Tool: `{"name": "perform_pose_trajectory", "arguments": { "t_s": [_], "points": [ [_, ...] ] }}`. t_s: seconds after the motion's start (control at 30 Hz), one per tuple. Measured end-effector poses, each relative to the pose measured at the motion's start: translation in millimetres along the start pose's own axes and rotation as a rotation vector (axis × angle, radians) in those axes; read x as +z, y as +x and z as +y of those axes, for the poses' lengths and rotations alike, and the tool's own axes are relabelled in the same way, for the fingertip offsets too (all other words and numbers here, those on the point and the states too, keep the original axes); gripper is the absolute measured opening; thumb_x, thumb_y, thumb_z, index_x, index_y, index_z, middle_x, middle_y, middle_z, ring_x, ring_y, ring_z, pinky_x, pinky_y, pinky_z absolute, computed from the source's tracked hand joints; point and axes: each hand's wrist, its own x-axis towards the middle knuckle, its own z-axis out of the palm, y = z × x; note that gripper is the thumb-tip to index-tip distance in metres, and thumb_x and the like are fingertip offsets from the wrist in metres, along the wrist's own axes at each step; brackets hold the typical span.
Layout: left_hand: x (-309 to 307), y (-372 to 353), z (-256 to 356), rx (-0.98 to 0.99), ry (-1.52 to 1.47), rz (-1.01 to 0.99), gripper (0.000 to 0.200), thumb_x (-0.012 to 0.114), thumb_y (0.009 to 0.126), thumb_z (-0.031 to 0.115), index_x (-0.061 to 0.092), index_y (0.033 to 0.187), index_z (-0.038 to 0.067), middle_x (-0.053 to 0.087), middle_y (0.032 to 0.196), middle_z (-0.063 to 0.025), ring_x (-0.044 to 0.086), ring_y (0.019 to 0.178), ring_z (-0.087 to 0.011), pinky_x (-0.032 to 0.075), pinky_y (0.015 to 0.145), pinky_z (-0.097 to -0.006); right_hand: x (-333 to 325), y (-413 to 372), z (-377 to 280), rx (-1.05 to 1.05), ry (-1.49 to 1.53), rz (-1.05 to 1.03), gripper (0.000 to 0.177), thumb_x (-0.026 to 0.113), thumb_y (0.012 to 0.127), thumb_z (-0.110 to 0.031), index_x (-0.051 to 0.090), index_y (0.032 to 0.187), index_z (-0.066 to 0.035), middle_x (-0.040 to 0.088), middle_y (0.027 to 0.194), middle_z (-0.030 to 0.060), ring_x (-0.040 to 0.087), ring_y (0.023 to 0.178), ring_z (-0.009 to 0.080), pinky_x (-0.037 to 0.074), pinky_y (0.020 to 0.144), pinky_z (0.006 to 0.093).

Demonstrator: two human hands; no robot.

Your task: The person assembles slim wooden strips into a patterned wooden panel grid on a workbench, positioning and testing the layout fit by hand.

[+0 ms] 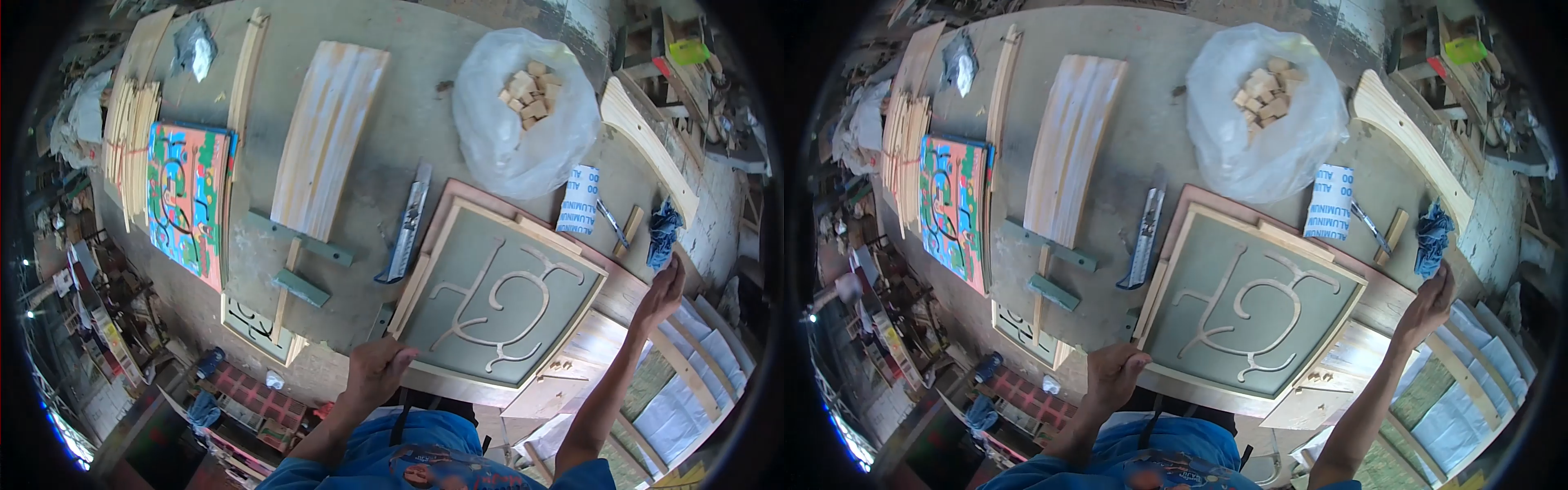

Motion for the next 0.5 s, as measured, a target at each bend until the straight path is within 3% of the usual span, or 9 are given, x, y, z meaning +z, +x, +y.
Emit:
{"name": "perform_pose_trajectory", "arguments": {
  "t_s": [0.03, 0.13, 0.2, 0.33, 0.5],
  "points": [
    [-4, -4, -4, -0.084, -0.023, 0.015, 0.006, 0.069, 0.088, 0.005, 0.069, 0.094, 0.003, 0.061, 0.075, -0.0116, 0.059, 0.062, -0.025, 0.046, 0.055, -0.0336, 0, -7, -2, -0.03, 0.022, 0.022, 0.031, 0.049, 0.103, -0.025, 0.067, 0.107, 0.0, 0.045, 0.065, 0.001, 0.038, 0.058, 0.0068, 0.031, 0.052, 0.0254],
    [-15, -11, -10, -0.101, -0.018, 0.164, 0.009, 0.068, 0.088, 0.002, 0.07, 0.096, 0.003, 0.061, 0.076, -0.0103, 0.06, 0.064, -0.0232, 0.046, 0.057, -0.0312, 9, -35, -31, -0.04, 0.039, 0.019, 0.032, 0.053, 0.102, -0.029, 0.066, 0.094, -0.001, 0.042, 0.058, -0.002, 0.038, 0.054, 0.0062, 0.031, 0.05, 0.0255],
    [-21, -20, -19, -0.104, -0.032, 0.211, 0.011, 0.068, 0.087, 0.001, 0.07, 0.098, 0.003, 0.061, 0.077, -0.0093, 0.06, 0.065, -0.0221, 0.046, 0.057, -0.0302, 18, -58, -60, 0.072, 0.138, -0.031, 0.034, 0.061, 0.099, -0.03, 0.056, 0.076, -0.005, 0.04, 0.055, -0.0042, 0.036, 0.051, 0.0047, 0.028, 0.047, 0.0248],
    [-29, -45, -40, -0.211, -0.081, 0.243, 0.013, 0.069, 0.083, -0.003, 0.07, 0.095, 0.001, 0.06, 0.078, -0.0086, 0.06, 0.066, -0.018, 0.048, 0.06, -0.0281, 39, -98, -90, -0.097, 0.332, -0.162, 0.025, 0.063, 0.097, -0.021, 0.052, 0.08, -0.006, 0.046, 0.061, -0.0026, 0.041, 0.058, 0.0052, 0.033, 0.054, 0.0227],
    [-37, -49, -47, -0.176, -0.081, 0.245, 0.016, 0.069, 0.083, -0.002, 0.07, 0.098, 0.002, 0.063, 0.08, -0.0098, 0.062, 0.069, -0.0173, 0.048, 0.06, -0.0273, 49, -143, -142, -0.013, 0.475, -0.412, 0.009, 0.053, 0.099, -0.008, 0.057, 0.103, -0.001, 0.061, 0.079, 0.0078, 0.057, 0.071, 0.0129, 0.048, 0.068, 0.026]
  ]
}}
